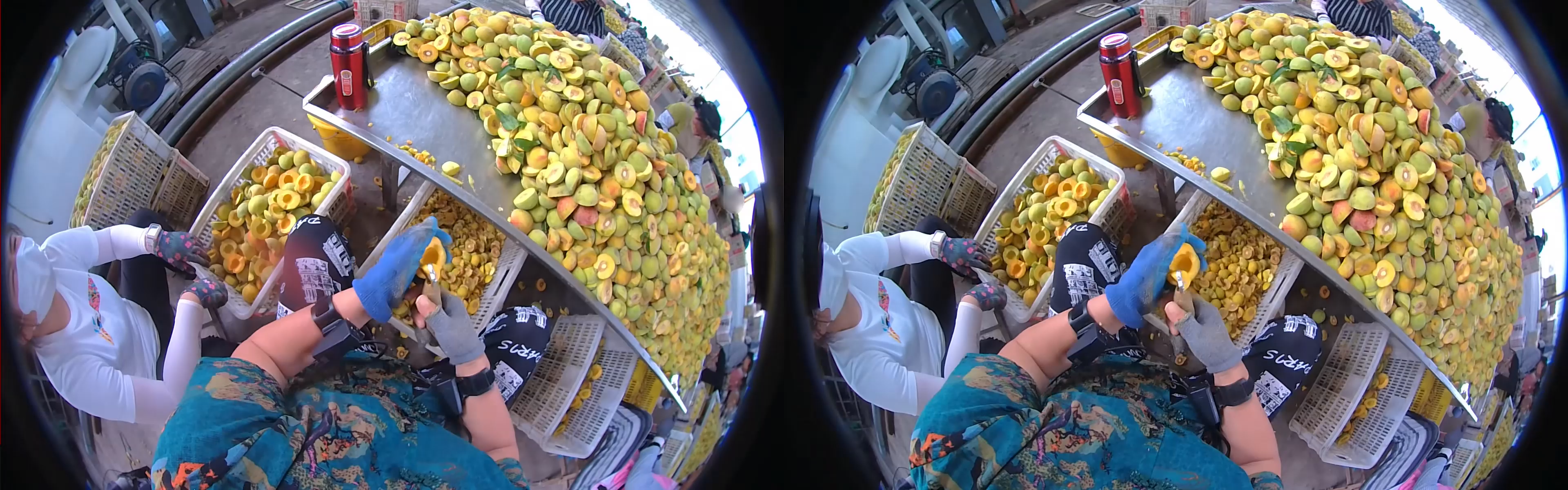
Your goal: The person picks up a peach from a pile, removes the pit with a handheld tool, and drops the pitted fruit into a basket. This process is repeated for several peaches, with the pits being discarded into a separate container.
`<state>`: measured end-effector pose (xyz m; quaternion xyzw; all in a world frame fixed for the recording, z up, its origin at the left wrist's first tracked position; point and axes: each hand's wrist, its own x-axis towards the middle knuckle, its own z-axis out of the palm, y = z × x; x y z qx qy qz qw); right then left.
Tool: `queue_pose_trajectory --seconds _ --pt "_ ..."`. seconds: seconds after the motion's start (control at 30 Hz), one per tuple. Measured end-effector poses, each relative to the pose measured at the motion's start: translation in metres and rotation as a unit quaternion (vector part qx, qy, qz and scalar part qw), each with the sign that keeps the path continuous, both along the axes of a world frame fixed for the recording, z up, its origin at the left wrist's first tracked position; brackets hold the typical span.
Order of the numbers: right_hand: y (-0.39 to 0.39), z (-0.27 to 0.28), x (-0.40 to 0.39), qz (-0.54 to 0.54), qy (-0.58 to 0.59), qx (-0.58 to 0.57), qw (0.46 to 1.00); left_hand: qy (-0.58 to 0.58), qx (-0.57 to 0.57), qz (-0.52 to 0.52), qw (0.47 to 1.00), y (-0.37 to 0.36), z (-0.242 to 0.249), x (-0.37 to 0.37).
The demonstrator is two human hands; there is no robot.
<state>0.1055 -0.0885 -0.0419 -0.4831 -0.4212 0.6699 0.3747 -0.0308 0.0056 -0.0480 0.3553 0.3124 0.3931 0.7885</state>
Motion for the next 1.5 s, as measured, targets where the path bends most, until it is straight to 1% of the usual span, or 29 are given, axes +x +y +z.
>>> queue_pose_trajectory --seconds 0.03,0.1,0.13,0.17,0.2,0.23,0.3,0.33,0.37,0.4,0.47,0.5,0.53,0.67,0.73,0.77,0.83,0.9,0.93,0.97,1.0,1.03,1.07,1.1,1.17,1.27,1.37,1.43,1.5 --pt "-0.001 -0.001 0.001 0.001 0.001 -0.004 1.000 0.001 -0.004 0.001 1.000 0.000 -0.005 -0.001" --pt "-0.004 0.000 0.000 -0.019 0.049 -0.020 0.998 0.085 0.113 0.075 0.987 -0.001 -0.011 -0.006" --pt "-0.005 -0.001 -0.002 -0.017 0.050 -0.022 0.998 -0.108 -0.056 0.062 0.991 0.010 -0.031 -0.010" --pt "-0.007 -0.001 -0.004 -0.028 0.108 0.023 0.994 -0.108 -0.058 0.064 0.990 0.013 -0.050 -0.014" --pt "-0.008 -0.001 -0.005 -0.039 0.164 0.068 0.983 0.051 0.120 0.087 0.988 0.015 -0.045 -0.016" --pt "-0.006 -0.002 -0.002 -0.039 0.163 0.068 0.984 0.206 0.292 0.104 0.928 0.015 -0.040 -0.016" --pt "-0.001 -0.005 0.002 -0.092 0.199 0.022 0.976 0.165 0.241 0.109 0.950 -0.001 -0.030 -0.018" --pt "0.003 -0.008 0.000 -0.123 0.215 0.001 0.969 0.072 0.112 0.107 0.985 -0.002 -0.026 -0.017" --pt "0.005 -0.009 -0.003 -0.123 0.213 0.001 0.969 -0.024 -0.019 0.103 0.994 -0.003 -0.023 -0.017" --pt "0.007 -0.005 -0.007 -0.180 0.144 -0.027 0.973 0.036 0.037 0.081 0.995 -0.005 -0.018 -0.018" --pt "0.013 0.006 -0.017 -0.266 0.035 -0.028 0.963 0.007 0.051 0.068 0.996 -0.009 -0.014 -0.016" --pt "0.014 0.008 -0.019 -0.267 0.032 -0.027 0.963 -0.021 0.066 0.055 0.996 -0.012 -0.013 -0.015" --pt "0.015 0.010 -0.021 -0.278 0.024 -0.036 0.960 -0.130 -0.001 0.041 0.991 -0.016 -0.009 -0.015" --pt "0.014 0.013 -0.026 -0.260 -0.027 -0.008 0.965 -0.187 0.037 0.045 0.981 -0.023 -0.009 -0.015" --pt "0.013 0.016 -0.029 -0.260 -0.046 -0.022 0.964 -0.089 0.127 0.040 0.987 -0.028 -0.017 -0.017" --pt "0.011 0.016 -0.030 -0.262 -0.063 -0.039 0.962 -0.092 0.128 0.040 0.987 -0.030 -0.020 -0.019" --pt "0.012 0.013 -0.024 -0.273 -0.086 -0.009 0.958 -0.007 0.201 0.003 0.980 -0.033 -0.010 -0.022" --pt "0.013 0.009 -0.022 -0.260 -0.236 0.158 0.923 0.023 0.187 0.003 0.982 -0.036 -0.005 -0.026" --pt "0.010 0.011 -0.020 -0.219 -0.308 0.210 0.902 0.087 0.187 -0.032 0.978 -0.029 -0.007 -0.030" --pt "0.008 0.014 -0.020 -0.220 -0.311 0.213 0.900 0.149 0.188 -0.066 0.969 -0.023 -0.008 -0.031" --pt "0.008 0.021 -0.023 -0.235 -0.219 0.131 0.938 0.091 0.102 -0.041 0.990 -0.022 -0.002 -0.030" --pt "0.007 0.026 -0.025 -0.245 -0.122 0.047 0.961 0.088 0.105 -0.039 0.990 -0.021 0.004 -0.033" --pt "0.008 0.011 -0.013 -0.253 -0.068 0.073 0.962 0.062 0.014 -0.037 0.997 -0.022 0.010 -0.037" --pt "0.008 0.016 -0.011 -0.251 -0.069 0.074 0.963 0.036 -0.079 -0.035 0.996 -0.022 0.013 -0.041" --pt "0.008 0.028 -0.011 -0.240 -0.265 0.093 0.929 0.007 -0.047 -0.009 0.999 -0.023 0.011 -0.045" --pt "-0.004 -0.001 -0.011 -0.207 -0.291 0.168 0.919 -0.014 -0.033 -0.012 0.999 -0.025 0.016 -0.052" --pt "-0.007 0.009 -0.024 -0.166 -0.332 0.226 0.900 -0.030 0.006 0.016 0.999 -0.028 0.015 -0.051" --pt "-0.006 0.025 -0.034 -0.151 -0.431 0.315 0.832 0.033 0.036 0.033 0.998 -0.032 0.026 -0.052" --pt "-0.005 0.029 -0.037 -0.152 -0.446 0.322 0.821 0.059 0.075 0.040 0.995 -0.033 0.023 -0.050"
